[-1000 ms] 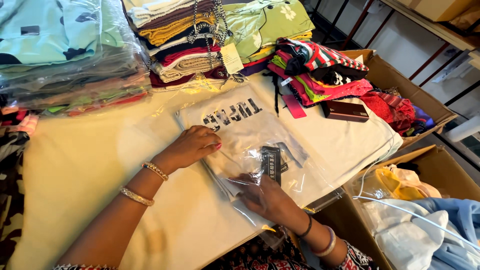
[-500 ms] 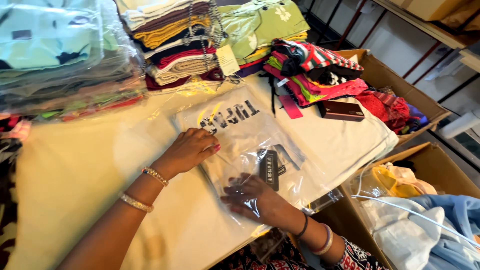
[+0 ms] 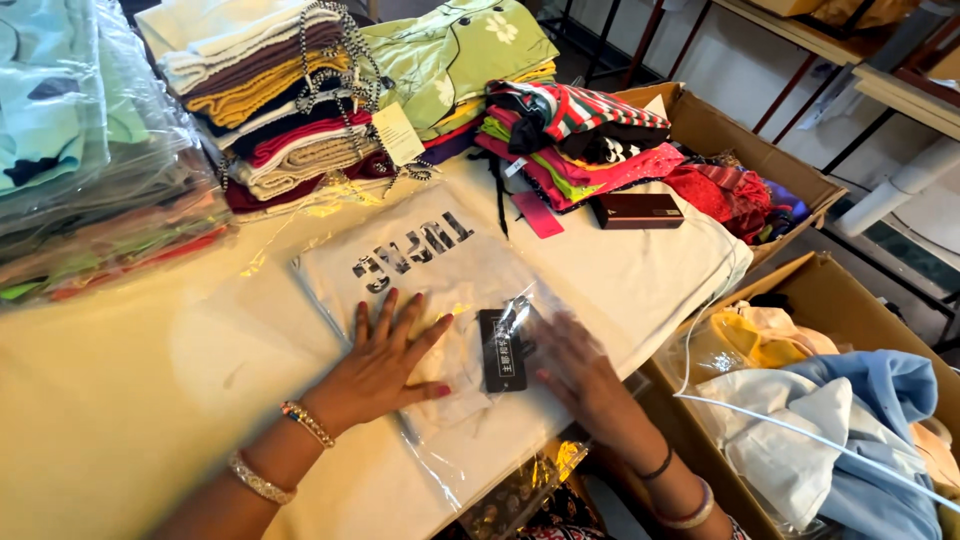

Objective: The person folds various garments, including a white t-shirt, a green floral top, and a polka-dot shirt, and places them into clear plastic bags. The person then stacks the packaged items on a table alongside other folded clothes.

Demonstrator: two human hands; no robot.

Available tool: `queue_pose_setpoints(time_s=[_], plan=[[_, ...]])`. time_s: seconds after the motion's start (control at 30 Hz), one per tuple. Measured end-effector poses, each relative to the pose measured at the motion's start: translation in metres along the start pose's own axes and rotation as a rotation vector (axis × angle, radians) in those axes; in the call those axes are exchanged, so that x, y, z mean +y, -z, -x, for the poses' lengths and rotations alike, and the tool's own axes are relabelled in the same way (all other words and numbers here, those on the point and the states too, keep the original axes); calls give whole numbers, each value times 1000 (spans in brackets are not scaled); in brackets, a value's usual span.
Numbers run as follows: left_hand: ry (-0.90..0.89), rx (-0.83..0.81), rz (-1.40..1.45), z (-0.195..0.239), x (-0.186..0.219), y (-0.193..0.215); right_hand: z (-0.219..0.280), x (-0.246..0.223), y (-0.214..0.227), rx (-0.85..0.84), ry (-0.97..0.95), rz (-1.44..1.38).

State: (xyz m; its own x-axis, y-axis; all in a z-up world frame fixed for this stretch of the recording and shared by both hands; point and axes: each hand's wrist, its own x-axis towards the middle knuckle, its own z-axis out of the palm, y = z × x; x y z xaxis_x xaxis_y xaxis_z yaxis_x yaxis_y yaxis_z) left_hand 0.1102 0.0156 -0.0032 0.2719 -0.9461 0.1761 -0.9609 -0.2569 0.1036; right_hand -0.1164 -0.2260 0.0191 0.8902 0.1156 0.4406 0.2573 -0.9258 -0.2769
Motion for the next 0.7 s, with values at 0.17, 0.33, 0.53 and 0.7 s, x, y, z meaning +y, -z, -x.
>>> queue_pose_setpoints(time_s=[0.17, 0.33, 0.53, 0.7], plan=[[-2, -69, 1, -1, 2, 3, 1, 12, -4, 13, -250, 107], [1, -11, 4, -2, 7, 0, -7, 22, -6, 51, -304, 121], [100, -61, -42, -2, 15, 4, -7, 41, 1, -39, -265, 79], [-89, 105, -196, 0, 19, -18, 14, 42, -4, -42, -401, 19]])
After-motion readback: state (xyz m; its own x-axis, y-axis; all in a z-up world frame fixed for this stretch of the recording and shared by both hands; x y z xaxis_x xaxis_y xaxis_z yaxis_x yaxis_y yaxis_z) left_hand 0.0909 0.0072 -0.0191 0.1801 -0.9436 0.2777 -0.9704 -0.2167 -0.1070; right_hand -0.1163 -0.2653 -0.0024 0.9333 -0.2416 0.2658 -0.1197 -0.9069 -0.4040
